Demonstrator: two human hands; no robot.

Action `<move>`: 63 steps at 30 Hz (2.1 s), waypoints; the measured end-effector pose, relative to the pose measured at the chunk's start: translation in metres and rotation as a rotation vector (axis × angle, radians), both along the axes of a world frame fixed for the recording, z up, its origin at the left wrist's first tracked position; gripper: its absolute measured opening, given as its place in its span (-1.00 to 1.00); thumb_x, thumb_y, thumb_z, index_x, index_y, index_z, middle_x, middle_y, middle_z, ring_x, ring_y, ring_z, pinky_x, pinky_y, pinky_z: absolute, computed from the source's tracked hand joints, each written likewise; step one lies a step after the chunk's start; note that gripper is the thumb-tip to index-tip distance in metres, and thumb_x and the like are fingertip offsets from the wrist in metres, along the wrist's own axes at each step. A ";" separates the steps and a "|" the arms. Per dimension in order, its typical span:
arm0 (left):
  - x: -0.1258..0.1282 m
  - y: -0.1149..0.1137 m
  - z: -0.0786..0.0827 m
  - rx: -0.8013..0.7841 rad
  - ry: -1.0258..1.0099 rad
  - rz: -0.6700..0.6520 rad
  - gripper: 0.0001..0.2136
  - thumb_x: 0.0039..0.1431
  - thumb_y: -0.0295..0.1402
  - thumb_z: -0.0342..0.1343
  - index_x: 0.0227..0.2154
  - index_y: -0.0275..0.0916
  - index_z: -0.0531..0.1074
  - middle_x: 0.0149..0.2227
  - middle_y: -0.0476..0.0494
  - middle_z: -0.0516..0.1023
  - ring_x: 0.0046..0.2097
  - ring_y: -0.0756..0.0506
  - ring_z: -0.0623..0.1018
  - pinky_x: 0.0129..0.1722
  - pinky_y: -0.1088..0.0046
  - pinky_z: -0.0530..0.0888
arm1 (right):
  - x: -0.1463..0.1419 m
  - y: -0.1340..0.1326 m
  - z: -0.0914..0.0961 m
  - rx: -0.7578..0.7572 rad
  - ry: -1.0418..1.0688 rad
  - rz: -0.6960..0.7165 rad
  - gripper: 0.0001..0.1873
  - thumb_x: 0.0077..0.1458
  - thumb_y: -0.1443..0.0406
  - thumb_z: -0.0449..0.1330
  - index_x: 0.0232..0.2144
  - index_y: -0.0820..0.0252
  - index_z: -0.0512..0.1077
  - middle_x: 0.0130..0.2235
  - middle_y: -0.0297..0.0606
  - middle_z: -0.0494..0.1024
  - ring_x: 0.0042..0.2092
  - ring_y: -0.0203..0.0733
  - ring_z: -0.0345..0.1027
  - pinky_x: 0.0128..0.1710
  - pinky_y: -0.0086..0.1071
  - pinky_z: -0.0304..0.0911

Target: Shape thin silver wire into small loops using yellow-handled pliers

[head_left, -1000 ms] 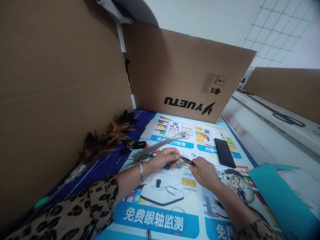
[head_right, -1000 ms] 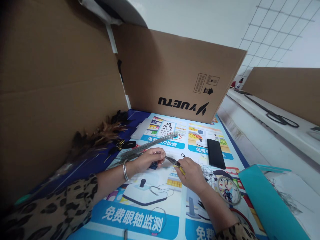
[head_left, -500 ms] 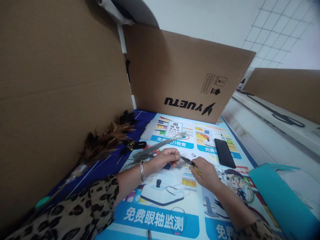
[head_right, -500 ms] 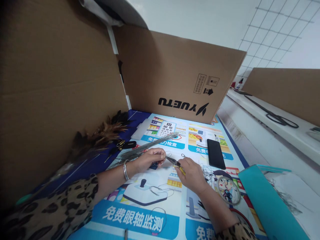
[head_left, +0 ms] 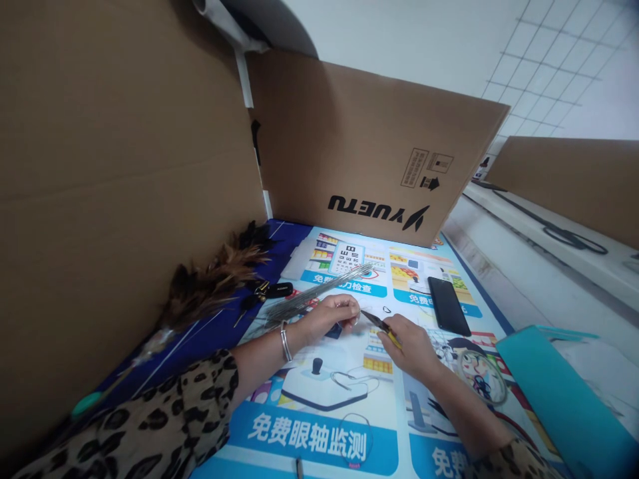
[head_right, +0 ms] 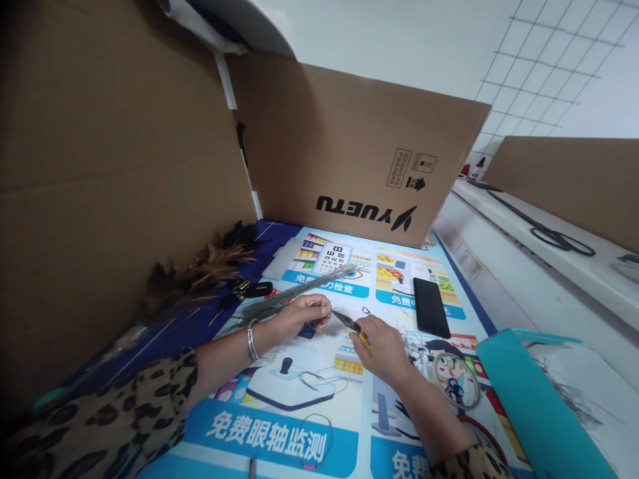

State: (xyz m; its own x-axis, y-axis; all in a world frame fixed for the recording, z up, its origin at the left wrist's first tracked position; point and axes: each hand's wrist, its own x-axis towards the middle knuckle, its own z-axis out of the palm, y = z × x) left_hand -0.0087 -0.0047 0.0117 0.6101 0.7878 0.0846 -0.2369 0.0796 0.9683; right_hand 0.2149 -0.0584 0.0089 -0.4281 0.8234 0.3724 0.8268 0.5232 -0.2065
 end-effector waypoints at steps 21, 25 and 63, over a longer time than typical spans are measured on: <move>0.000 0.002 -0.002 -0.014 -0.042 0.054 -0.80 0.08 -0.26 0.09 -0.49 -0.31 0.31 -0.52 -0.03 0.34 -0.51 0.07 0.34 -0.49 0.54 0.24 | 0.001 0.006 0.001 -0.227 0.134 -0.071 -0.77 0.09 0.19 0.05 -0.20 0.13 0.31 -0.29 -0.27 0.40 -0.25 -0.19 0.28 -0.27 -0.36 0.20; 0.000 0.002 -0.002 -0.011 -0.068 0.069 -0.79 0.08 -0.26 0.08 -0.50 -0.32 0.31 -0.51 -0.04 0.35 -0.51 0.06 0.35 -0.51 0.55 0.23 | 0.001 0.006 0.003 -0.268 0.168 -0.086 -0.79 0.09 0.18 0.05 -0.22 0.13 0.31 -0.32 -0.28 0.39 -0.31 -0.21 0.27 -0.30 -0.36 0.19; 0.001 0.002 -0.002 -0.041 -0.064 0.046 -0.77 0.07 -0.23 0.09 -0.48 -0.32 0.30 -0.53 -0.03 0.35 -0.52 0.06 0.33 -0.52 0.54 0.21 | -0.006 0.002 0.005 -0.255 0.215 -0.089 -0.81 0.12 0.20 0.01 -0.32 0.11 0.37 -0.38 -0.32 0.45 -0.33 -0.23 0.31 -0.33 -0.40 0.17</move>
State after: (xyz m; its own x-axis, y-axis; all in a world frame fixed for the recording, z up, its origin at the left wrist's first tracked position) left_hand -0.0074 -0.0024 0.0098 0.5677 0.8184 0.0893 -0.3021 0.1062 0.9473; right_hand 0.2092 -0.0562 0.0135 -0.2845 0.9323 0.2235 0.7902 0.3601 -0.4960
